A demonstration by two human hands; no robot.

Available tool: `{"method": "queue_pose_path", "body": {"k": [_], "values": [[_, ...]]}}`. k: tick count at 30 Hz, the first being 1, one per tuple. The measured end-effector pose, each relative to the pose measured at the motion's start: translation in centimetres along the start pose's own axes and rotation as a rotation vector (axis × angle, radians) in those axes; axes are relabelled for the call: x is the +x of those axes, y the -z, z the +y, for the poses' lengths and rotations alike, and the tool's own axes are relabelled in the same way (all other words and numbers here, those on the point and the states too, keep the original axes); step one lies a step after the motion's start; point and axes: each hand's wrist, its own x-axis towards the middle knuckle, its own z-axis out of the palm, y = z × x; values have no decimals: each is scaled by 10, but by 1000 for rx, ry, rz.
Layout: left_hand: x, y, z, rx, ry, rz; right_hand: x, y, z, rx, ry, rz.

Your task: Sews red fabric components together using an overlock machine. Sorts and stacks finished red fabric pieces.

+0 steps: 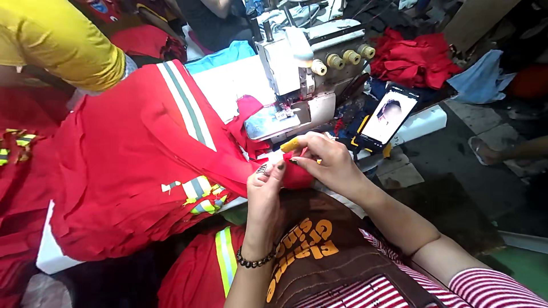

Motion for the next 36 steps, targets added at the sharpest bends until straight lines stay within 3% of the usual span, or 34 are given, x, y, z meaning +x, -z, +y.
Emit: {"method": "queue_pose_path", "body": {"k": [4, 6, 10, 12, 15, 20, 24, 36], "values": [[9, 5, 3, 285, -86, -35, 3, -3, 5, 23, -15, 32], [22, 12, 12, 500, -223, -151, 6, -4, 11, 93, -66, 12], [77, 28, 28, 840, -561, -440, 16, -9, 33, 511, -326, -88], [104, 31, 29, 907, -606, -495, 18, -15, 46, 624, -448, -38], [119, 25, 18, 1025, -543, -395, 15, -21, 60, 550, -506, 59], [107, 12, -17, 1386, -897, -119, 10, -26, 73, 489, -558, 127], [66, -13, -43, 1590, -833, 67, 4, -21, 75, 514, -526, 168], [80, -15, -43, 1463, -770, 105, 8, -17, 80, 434, -510, 216]]}}
